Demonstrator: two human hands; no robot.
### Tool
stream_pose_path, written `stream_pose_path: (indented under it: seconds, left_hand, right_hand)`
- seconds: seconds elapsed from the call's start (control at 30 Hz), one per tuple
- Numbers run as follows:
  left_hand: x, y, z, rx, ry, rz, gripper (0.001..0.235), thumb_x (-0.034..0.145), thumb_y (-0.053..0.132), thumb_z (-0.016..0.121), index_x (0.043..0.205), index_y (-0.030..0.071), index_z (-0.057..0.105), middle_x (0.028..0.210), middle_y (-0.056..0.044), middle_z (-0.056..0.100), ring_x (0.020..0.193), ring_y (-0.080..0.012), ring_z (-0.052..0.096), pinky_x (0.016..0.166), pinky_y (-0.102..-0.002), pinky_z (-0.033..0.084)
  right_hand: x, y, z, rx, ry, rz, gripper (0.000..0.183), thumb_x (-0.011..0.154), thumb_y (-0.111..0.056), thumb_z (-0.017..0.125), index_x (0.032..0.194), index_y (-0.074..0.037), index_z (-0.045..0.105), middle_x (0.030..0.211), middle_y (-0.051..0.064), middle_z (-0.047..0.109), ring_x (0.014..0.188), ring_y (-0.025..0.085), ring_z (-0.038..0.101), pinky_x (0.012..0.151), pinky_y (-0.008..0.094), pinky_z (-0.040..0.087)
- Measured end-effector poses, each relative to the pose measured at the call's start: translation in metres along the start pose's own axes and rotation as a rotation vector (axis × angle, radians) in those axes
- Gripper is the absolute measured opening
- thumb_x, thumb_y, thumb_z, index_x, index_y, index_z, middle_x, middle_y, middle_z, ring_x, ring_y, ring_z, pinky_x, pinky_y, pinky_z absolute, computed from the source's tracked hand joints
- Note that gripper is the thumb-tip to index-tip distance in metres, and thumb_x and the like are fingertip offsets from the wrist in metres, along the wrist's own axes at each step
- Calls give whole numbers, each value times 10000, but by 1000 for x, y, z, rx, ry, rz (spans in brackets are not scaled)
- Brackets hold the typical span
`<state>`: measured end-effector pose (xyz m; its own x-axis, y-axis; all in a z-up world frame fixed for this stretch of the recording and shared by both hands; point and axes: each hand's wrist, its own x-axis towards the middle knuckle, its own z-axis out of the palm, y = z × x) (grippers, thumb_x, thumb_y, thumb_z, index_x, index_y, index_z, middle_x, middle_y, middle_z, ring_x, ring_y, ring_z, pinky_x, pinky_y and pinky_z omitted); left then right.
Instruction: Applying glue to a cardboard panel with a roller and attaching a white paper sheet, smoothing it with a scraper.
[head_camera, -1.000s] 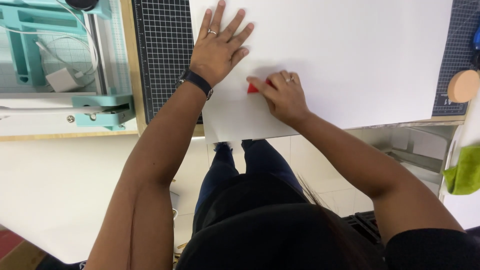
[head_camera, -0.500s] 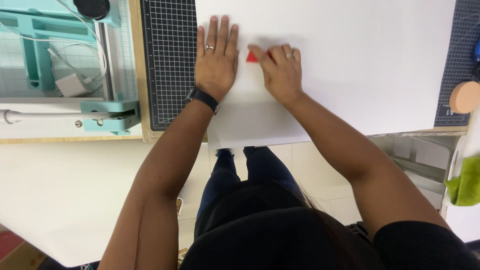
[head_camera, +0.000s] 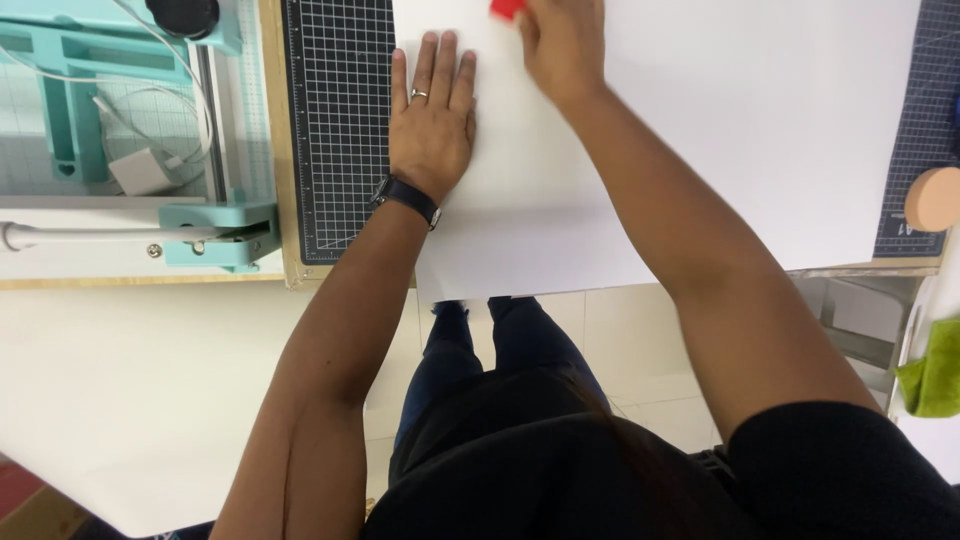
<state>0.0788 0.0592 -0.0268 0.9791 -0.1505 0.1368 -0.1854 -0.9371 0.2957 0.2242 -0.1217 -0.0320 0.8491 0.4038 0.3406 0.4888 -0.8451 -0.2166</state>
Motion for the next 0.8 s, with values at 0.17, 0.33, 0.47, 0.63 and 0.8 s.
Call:
stream_pose_path:
  seconds: [0.17, 0.33, 0.47, 0.63, 0.8]
  left_hand:
    - [-1, 0, 9, 5, -2, 10, 543, 1155, 237, 395, 1641, -4, 378, 1696, -220, 181, 1567, -399, 123, 1257, -611, -13]
    - [-1, 1, 11, 37, -48, -3, 561, 1159, 251, 376, 1661, 6, 322, 1711, -214, 129, 1578, -398, 73, 1262, -609, -50]
    - [-1, -1, 14, 47, -25, 16, 561, 1150, 235, 419, 1655, 0, 348, 1702, -230, 164, 1565, -412, 85, 1257, -630, -13]
    - [2, -6, 13, 55, -6, 128, 577, 1085, 140, 494, 1645, 33, 407, 1711, -205, 184, 1554, -455, 67, 1252, -634, -35]
    - [2, -14, 16, 5, 63, 375, 590, 1003, -58, 539, 1579, 67, 523, 1662, -162, 411, 1531, -447, 272, 1258, -619, 11]
  right_hand:
    - [-105, -43, -85, 111, -230, -266, 459, 1066, -123, 475, 1516, -205, 516, 1005, 98, 524, 871, 355, 529, 768, 470, 385]
    - [-160, -56, -107, 79, -316, -267, 392, 1097, -170, 407, 1446, -220, 578, 947, 56, 496, 858, 295, 485, 802, 431, 375]
    - [-148, -45, -92, 7, -281, -273, 445, 1107, -180, 382, 1509, -250, 559, 952, 68, 509, 880, 331, 524, 792, 468, 390]
    - [-177, -58, -108, 14, -200, -264, 422, 1075, -112, 464, 1467, -223, 577, 961, 54, 502, 837, 300, 499, 775, 425, 380]
    - [-186, -56, -113, 170, -320, -142, 468, 1057, -146, 611, 1512, -230, 546, 1025, 75, 543, 944, 301, 556, 806, 456, 449]
